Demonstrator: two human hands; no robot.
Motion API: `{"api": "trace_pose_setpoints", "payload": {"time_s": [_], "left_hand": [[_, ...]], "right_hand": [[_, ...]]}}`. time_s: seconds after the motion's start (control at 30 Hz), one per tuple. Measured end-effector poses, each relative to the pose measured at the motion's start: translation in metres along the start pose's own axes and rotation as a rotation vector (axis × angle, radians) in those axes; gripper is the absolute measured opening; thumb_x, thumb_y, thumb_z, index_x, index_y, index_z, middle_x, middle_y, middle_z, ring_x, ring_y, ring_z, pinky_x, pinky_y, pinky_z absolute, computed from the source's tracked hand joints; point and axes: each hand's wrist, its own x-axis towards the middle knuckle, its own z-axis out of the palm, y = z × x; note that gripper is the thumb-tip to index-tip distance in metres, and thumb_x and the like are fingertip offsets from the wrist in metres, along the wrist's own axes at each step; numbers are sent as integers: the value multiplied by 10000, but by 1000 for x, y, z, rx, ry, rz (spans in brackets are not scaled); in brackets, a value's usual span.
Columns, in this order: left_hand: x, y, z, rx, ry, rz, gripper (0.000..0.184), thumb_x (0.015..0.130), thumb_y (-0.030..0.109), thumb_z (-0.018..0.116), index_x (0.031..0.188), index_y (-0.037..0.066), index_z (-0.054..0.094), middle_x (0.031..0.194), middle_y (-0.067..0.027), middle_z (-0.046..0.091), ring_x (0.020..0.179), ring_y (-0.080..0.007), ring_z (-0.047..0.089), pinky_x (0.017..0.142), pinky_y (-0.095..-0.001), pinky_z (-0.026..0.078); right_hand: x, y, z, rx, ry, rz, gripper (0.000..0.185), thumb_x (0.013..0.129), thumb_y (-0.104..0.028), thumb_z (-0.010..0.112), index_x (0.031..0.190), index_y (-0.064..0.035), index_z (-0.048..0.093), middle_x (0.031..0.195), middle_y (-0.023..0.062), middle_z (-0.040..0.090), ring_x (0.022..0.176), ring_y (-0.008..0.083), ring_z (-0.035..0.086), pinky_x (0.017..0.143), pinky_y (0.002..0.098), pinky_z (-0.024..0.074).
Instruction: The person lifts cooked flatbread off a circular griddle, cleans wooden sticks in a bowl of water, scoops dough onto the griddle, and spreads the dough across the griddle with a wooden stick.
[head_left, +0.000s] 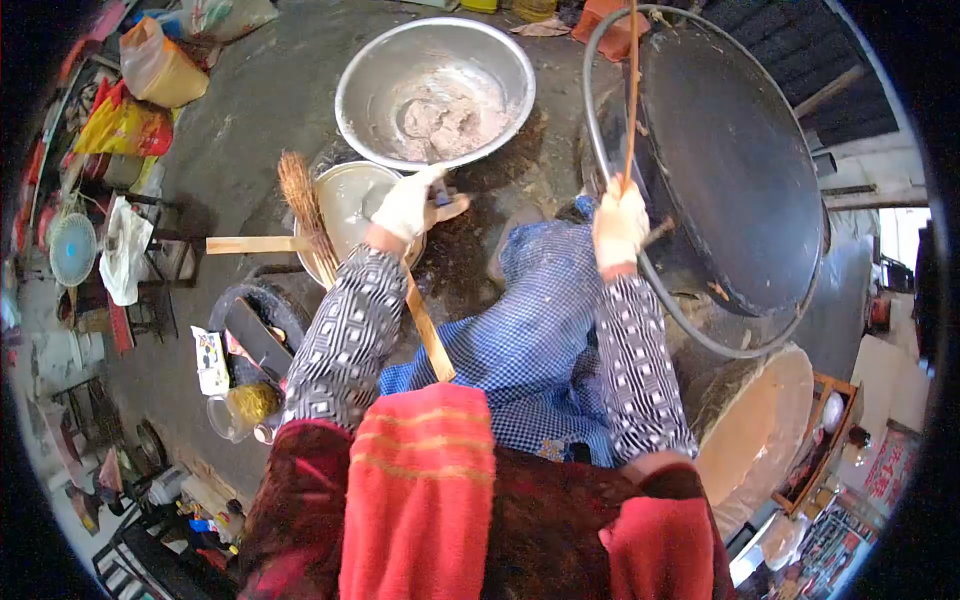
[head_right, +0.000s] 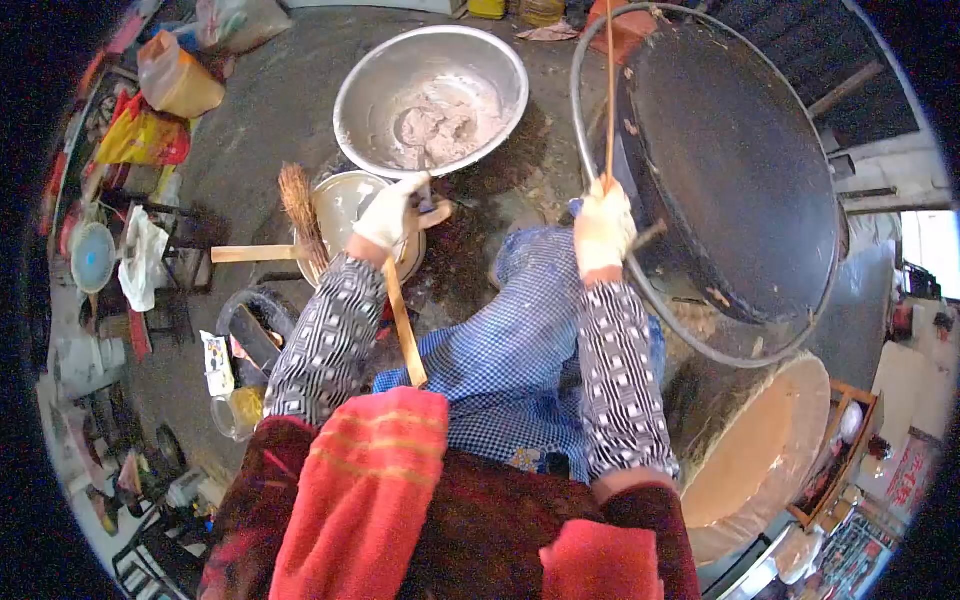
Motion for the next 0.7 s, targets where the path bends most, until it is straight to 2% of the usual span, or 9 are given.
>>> {"api": "trace_pose_setpoints", "payload": {"time_s": [0.1, 0.27, 0.37, 0.43, 0.47, 0.5, 0.53, 0.63, 0.7], "left_hand": [[74, -20, -13, 16, -4, -68, 131, 911, 111, 556, 917, -17, 530, 681, -111, 517, 502, -237, 489, 462, -358, 477], [36, -2, -17, 479, -121, 173, 297, 948, 203, 498, 677, 84, 528, 492, -17, 460, 407, -132, 432, 376, -275, 334], [-12, 16, -23, 512, 86, -29, 188, 924, 185, 583, 979, 21, 508, 641, -6, 536, 426, -98, 488, 362, -227, 400], [-10, 23, -46, 588, -61, 140, 375, 937, 178, 590, 1242, 4, 458, 736, -37, 577, 442, -88, 495, 363, -228, 406], [-9, 36, -42, 753, 28, 153, 439, 940, 181, 589, 1308, 17, 414, 740, -56, 578, 453, -104, 505, 388, -245, 423], [-3, 53, -37, 916, 119, 169, 507, 943, 184, 588, 1374, 29, 370, 744, -76, 580, 464, -119, 515, 412, -262, 440], [30, 55, -66, 1015, 82, 273, 675, 941, 190, 592, 1495, 63, 228, 800, -110, 608, 502, -155, 547, 452, -299, 465], [87, 111, -65, 1510, 297, 148, 593, 943, 205, 543, 1454, 28, 299, 863, -190, 649, 655, -293, 637, 647, -405, 524], [123, 114, -86, 1839, 264, 276, 560, 942, 161, 508, 1412, -70, 309, 868, -177, 662, 725, -302, 666, 731, -431, 524]], "right_hand": [[-18, 63, -7, 46, 111, -162, 411, 989, -361, 459, 1106, -8, 632, 974, 213, 679, 933, 376, 647, 795, 440, 491], [-59, 121, -66, 357, 100, 12, 297, 957, -178, 533, 1192, -7, 593, 987, 57, 658, 828, 126, 590, 781, 275, 485], [-69, 152, -83, 558, 238, -43, 181, 957, -171, 552, 1064, -27, 576, 893, 35, 569, 776, 131, 568, 744, 253, 487], [-59, 136, -85, 1959, -536, 394, 202, 962, -161, 551, 1107, -20, 563, 878, 21, 548, 770, 105, 540, 679, 209, 470], [-68, 94, -55, 1083, -201, 155, 212, 963, -132, 534, 1153, -39, 562, 878, 10, 530, 728, 89, 524, 584, 191, 462], [-56, 73, -28, 1091, -325, 44, 245, 958, -108, 522, 1195, -61, 563, 920, 0, 585, 674, 100, 548, 557, 231, 490], [-57, -1, -14, 481, -115, -123, 280, 947, -129, 534, 1219, -66, 556, 894, 34, 649, 627, 119, 578, 571, 268, 509], [7, -45, 94, 277, -404, 133, 327, 937, -277, 540, 1091, 10, 528, 897, 242, 673, 783, 424, 651, 748, 485, 510], [34, -26, 172, 175, -325, 132, 355, 938, -316, 534, 1074, 11, 506, 782, 226, 673, 686, 366, 667, 656, 444, 536]]}}
